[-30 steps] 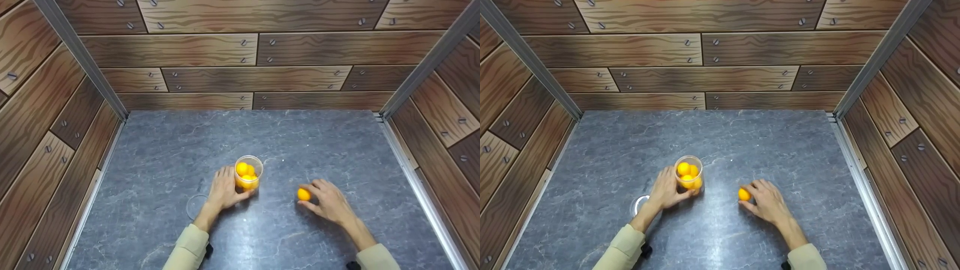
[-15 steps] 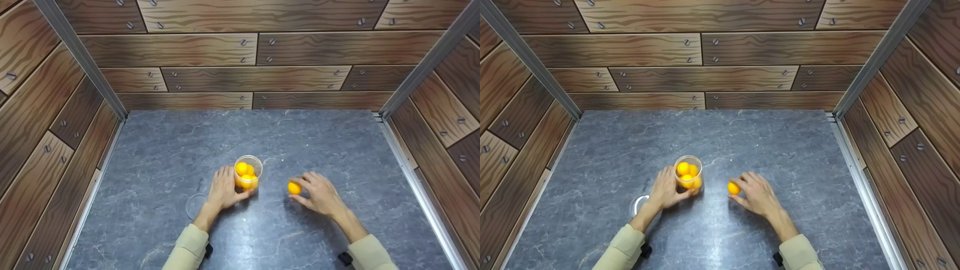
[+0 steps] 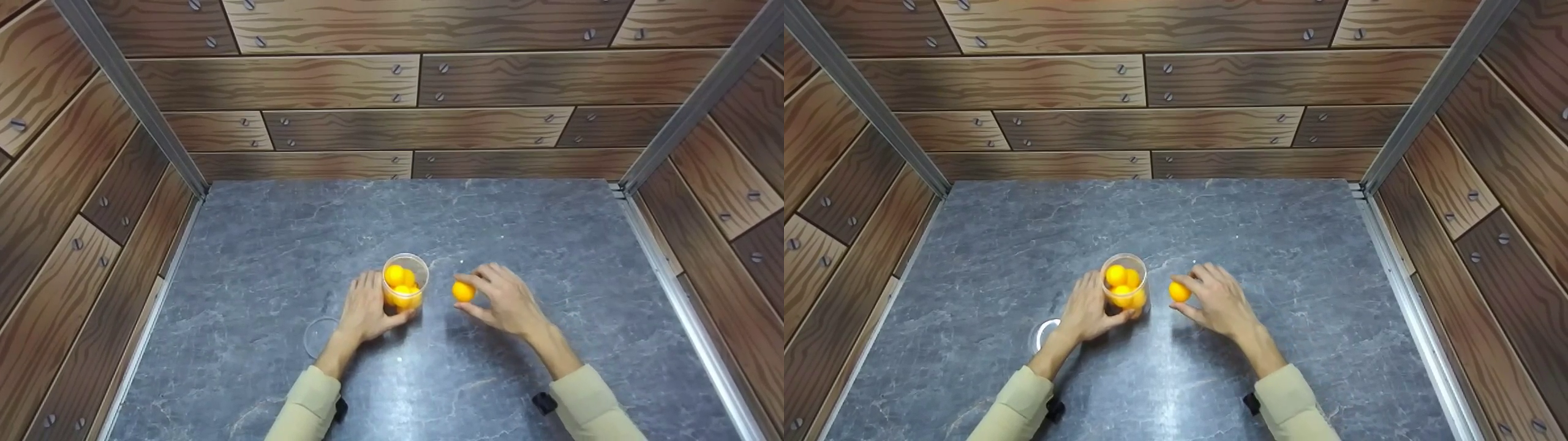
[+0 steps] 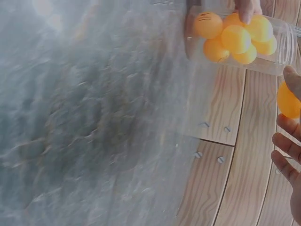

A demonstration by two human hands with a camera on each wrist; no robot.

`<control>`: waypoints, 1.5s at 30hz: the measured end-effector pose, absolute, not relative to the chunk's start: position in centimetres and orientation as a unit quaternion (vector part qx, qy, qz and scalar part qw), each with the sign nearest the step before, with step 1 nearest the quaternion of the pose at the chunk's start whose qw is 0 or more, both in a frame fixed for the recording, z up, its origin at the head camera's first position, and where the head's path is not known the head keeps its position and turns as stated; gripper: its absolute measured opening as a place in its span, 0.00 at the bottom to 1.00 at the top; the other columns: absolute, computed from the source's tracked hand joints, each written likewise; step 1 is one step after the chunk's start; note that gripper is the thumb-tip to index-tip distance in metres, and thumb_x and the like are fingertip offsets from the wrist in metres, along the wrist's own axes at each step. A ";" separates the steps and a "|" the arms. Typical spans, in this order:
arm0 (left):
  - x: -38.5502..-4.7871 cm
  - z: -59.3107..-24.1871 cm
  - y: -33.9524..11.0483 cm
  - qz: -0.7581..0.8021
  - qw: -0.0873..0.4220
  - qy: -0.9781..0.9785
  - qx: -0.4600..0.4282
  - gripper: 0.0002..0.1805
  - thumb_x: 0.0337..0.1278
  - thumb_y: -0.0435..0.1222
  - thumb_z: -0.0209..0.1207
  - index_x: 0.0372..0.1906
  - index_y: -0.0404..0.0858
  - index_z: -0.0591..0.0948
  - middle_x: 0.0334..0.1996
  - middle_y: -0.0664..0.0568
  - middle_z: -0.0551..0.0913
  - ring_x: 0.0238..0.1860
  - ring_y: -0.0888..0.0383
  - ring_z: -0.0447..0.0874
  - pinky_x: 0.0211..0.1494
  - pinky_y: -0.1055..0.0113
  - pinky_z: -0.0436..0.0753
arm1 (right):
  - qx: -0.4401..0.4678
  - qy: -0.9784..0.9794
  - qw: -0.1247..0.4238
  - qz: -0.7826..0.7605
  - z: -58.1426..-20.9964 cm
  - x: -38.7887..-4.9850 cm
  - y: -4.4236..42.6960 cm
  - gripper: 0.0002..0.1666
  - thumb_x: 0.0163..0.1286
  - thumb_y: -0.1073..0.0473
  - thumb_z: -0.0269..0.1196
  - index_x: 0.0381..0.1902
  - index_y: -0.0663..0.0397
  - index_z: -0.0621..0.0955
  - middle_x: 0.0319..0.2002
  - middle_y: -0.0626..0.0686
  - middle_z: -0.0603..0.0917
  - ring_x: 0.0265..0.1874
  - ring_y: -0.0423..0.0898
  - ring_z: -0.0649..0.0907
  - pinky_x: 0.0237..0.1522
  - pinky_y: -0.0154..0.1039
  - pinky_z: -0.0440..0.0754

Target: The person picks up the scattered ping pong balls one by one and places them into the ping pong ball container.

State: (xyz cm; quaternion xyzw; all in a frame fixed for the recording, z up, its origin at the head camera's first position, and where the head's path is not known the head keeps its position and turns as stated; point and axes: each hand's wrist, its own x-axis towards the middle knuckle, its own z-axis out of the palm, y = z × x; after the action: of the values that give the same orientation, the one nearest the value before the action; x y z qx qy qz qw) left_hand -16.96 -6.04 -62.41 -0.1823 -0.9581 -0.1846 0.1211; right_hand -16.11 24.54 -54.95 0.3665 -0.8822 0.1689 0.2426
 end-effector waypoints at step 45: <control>-16.9 -62.3 -6.1 -0.178 0.127 -0.958 -0.185 0.49 0.52 0.73 0.60 0.62 0.37 0.72 0.50 0.46 0.80 0.52 0.48 0.78 0.58 0.54 0.79 | 0.403 -0.883 0.183 0.157 -51.3 -19.8 17.7 0.31 0.65 0.36 0.72 0.59 0.47 0.86 0.40 0.48 0.84 0.37 0.45 0.79 0.42 0.40 0.81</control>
State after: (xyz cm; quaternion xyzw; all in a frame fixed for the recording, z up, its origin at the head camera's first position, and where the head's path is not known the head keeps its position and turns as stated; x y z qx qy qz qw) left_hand -16.93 -6.08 -62.33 -0.1846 -0.9582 -0.1781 0.1270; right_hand -19.80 17.68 -51.29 0.4033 -0.8827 0.1572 0.1830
